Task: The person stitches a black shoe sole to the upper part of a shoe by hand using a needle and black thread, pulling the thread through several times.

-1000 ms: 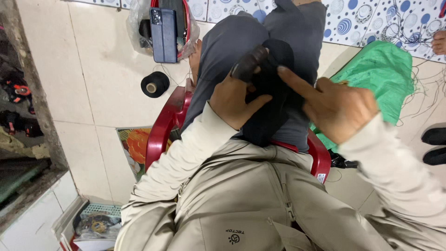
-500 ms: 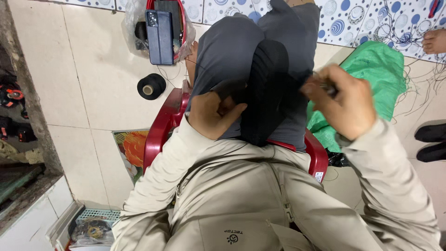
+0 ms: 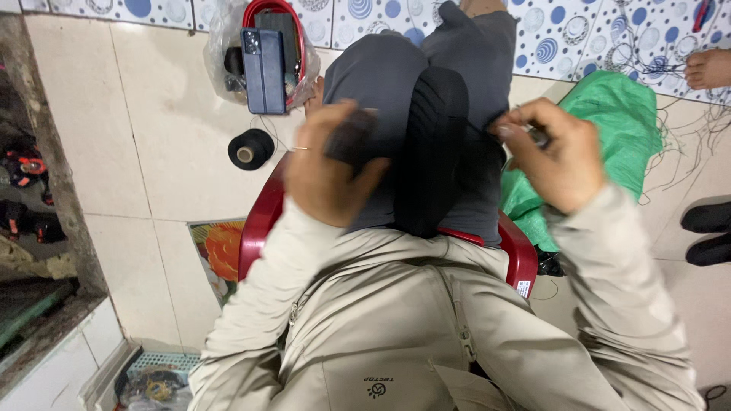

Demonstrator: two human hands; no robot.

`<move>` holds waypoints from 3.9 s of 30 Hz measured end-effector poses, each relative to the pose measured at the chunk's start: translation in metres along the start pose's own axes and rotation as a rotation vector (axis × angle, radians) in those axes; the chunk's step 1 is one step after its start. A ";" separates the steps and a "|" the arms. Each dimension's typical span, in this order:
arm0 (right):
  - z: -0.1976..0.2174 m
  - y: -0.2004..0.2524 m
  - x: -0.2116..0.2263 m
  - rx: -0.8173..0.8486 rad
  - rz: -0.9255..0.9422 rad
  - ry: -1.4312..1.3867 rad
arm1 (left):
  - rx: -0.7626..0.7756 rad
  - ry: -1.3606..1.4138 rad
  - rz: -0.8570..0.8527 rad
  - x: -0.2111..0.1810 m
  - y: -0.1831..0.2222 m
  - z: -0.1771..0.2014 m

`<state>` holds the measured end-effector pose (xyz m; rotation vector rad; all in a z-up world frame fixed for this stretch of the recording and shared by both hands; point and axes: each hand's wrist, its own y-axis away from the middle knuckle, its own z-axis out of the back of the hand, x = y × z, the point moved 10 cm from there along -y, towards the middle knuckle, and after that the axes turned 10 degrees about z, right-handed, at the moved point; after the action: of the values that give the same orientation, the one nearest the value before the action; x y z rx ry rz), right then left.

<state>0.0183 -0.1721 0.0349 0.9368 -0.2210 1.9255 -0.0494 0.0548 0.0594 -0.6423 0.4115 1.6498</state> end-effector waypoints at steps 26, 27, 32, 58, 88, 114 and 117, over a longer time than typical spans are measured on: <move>-0.002 0.016 0.036 -0.180 0.213 -0.690 | -0.026 0.596 -0.069 -0.089 -0.022 -0.009; 0.000 0.023 0.037 -0.181 0.207 -0.691 | -0.021 0.598 -0.067 -0.089 -0.019 -0.007; 0.050 0.076 -0.024 -0.023 -0.005 -0.491 | 0.248 0.854 0.171 -0.046 -0.022 -0.036; -0.046 0.001 -0.034 -0.202 0.100 -0.057 | 0.266 0.889 0.606 0.053 -0.136 -0.091; -0.010 0.001 0.036 0.110 0.421 0.774 | 0.427 0.570 0.222 0.014 -0.002 -0.111; -0.048 -0.024 0.021 0.097 0.383 0.859 | 0.301 0.549 0.028 0.013 -0.006 -0.124; -0.045 -0.023 0.023 0.164 0.320 0.822 | 0.306 0.567 0.054 0.018 -0.005 -0.119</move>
<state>0.0082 -0.1213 0.0151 0.1477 0.2913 2.4868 -0.0252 -0.0015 -0.0440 -0.8659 1.0762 1.3945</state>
